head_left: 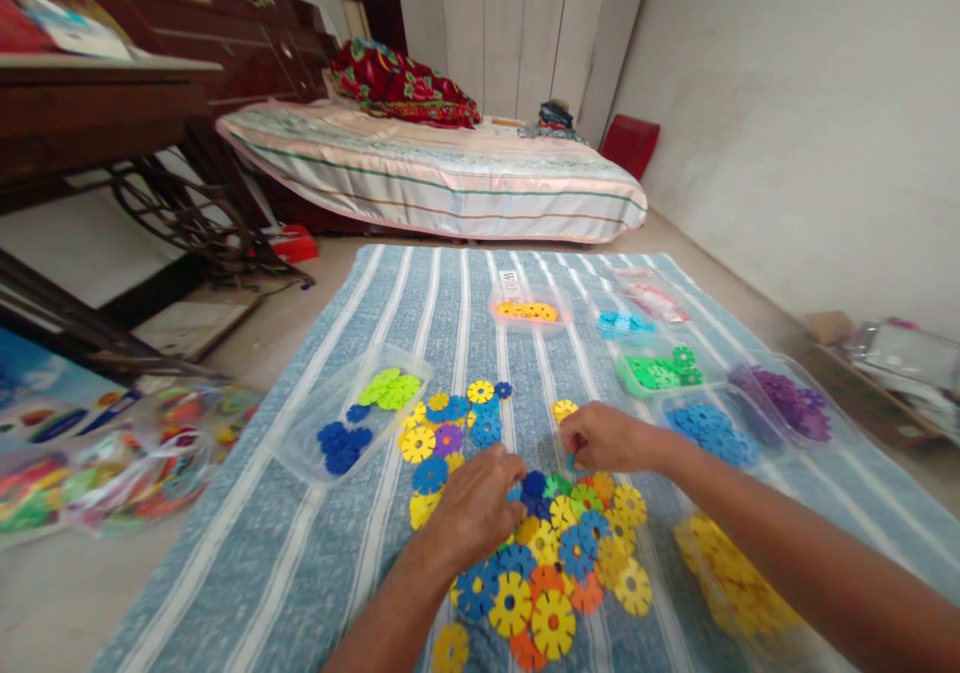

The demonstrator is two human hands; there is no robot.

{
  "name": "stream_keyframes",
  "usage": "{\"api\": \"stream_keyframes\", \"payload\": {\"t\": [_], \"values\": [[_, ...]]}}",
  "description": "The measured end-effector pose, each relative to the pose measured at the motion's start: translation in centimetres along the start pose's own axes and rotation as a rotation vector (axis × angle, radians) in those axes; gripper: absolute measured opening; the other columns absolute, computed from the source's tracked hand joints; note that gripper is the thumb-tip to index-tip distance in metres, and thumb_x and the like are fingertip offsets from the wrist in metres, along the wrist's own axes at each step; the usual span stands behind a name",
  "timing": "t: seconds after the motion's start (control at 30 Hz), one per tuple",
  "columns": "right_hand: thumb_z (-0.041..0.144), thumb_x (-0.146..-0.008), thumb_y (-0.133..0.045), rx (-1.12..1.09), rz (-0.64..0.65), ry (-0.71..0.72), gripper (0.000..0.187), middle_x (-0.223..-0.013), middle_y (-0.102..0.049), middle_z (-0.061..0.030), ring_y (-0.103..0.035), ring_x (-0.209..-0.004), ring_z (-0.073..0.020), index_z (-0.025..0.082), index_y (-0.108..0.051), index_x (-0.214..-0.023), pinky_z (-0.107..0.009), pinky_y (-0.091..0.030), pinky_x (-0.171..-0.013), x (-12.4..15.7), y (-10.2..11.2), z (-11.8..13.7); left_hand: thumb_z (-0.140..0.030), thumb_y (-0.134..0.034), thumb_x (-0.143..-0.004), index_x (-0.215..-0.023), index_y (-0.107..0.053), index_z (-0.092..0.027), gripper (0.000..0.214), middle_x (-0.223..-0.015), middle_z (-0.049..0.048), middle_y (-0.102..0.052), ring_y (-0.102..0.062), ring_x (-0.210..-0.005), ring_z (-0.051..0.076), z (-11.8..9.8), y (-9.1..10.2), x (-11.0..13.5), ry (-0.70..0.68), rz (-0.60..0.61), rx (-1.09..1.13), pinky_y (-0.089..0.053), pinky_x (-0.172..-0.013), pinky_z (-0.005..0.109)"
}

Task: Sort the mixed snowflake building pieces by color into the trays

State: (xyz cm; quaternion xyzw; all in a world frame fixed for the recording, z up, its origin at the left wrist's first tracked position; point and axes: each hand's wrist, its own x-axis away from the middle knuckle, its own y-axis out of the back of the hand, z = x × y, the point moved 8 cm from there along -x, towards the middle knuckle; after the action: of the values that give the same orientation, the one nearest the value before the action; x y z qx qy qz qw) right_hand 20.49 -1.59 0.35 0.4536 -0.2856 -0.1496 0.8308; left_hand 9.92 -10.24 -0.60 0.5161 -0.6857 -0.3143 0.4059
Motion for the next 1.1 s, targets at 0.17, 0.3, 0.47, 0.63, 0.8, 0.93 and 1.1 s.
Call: {"api": "stream_keyframes", "payload": {"t": [0.17,0.3,0.47,0.63,0.8,0.93,1.1], "values": [[0.017,-0.068,-0.058,0.013,-0.407,-0.173,0.004,-0.06,-0.058,0.0027,-0.052,-0.057,-0.0102,0.017,-0.061,-0.066,-0.021,-0.036,-0.054,1.1,8.7,-5.9,-0.026,-0.059,-0.07,-0.115,-0.053,-0.024,0.046,-0.096,0.004,-0.063,-0.049,-0.111,0.023,0.3,-0.5,0.0,0.04,0.034,0.018,-0.038,-0.091,0.032],[0.022,-0.072,-0.056,0.181,-0.764,-0.518,0.015,-0.071,-0.065,-0.004,-0.059,-0.068,-0.0169,0.016,-0.067,-0.081,-0.025,-0.04,-0.06,3.5,16.2,-11.8,-0.023,-0.059,-0.068,-0.106,-0.059,-0.025,0.038,-0.099,0.0043,-0.062,-0.055,-0.1,0.021,-0.2,-0.4,-0.2,0.001,0.034,0.0,-0.041,-0.087,0.031],[0.023,-0.075,-0.057,0.204,-0.66,-0.358,0.023,-0.087,-0.067,-0.0082,-0.06,-0.076,-0.019,0.015,-0.067,-0.094,-0.028,-0.042,-0.069,2.8,13.4,-7.9,-0.022,-0.059,-0.066,-0.099,-0.06,-0.024,0.033,-0.101,0.005,-0.061,-0.055,-0.103,0.023,-0.7,-0.4,-0.2,-0.027,0.034,-0.028,-0.041,-0.087,0.032],[0.026,-0.076,-0.059,0.117,-0.141,0.257,0.02,-0.088,-0.063,-0.0041,-0.057,-0.083,-0.0165,0.02,-0.065,-0.094,-0.026,-0.041,-0.072,1.5,1.8,4.5,-0.024,-0.057,-0.069,-0.107,-0.054,-0.021,0.038,-0.109,0.0073,-0.059,-0.051,-0.11,0.025,-0.8,-0.5,0.5,-0.011,0.032,-0.059,-0.038,-0.093,0.035],[0.035,-0.075,-0.058,0.286,0.015,0.321,0.031,-0.096,-0.058,-0.0097,-0.054,-0.09,-0.0231,0.016,-0.062,-0.099,-0.031,-0.042,-0.071,1.3,-2.3,7.5,-0.021,-0.054,-0.068,-0.103,-0.051,-0.02,0.035,-0.108,0.0069,-0.06,-0.053,-0.105,0.023,-1.2,-0.1,1.5,0.007,-0.003,-0.041,-0.04,-0.088,0.032],[0.036,-0.074,-0.055,0.312,0.042,0.275,0.029,-0.096,-0.058,-0.0108,-0.054,-0.089,-0.0244,0.015,-0.063,-0.094,-0.032,-0.043,-0.07,1.1,-2.6,7.3,-0.022,-0.055,-0.069,-0.106,-0.05,-0.019,0.038,-0.111,0.0082,-0.059,-0.052,-0.107,0.024,-1.1,-0.3,2.0,0.032,-0.007,-0.047,-0.039,-0.088,0.033],[0.033,-0.069,-0.057,0.337,0.016,0.197,0.032,-0.094,-0.061,-0.0118,-0.058,-0.084,-0.0247,0.014,-0.061,-0.095,-0.031,-0.043,-0.064,1.2,-2.5,7.7,-0.025,-0.054,-0.07,-0.09,-0.058,-0.02,0.022,-0.096,0.0079,-0.06,-0.054,-0.098,0.025,-1.1,-0.6,2.0,0.026,-0.012,-0.123,-0.04,-0.083,0.034]]}}
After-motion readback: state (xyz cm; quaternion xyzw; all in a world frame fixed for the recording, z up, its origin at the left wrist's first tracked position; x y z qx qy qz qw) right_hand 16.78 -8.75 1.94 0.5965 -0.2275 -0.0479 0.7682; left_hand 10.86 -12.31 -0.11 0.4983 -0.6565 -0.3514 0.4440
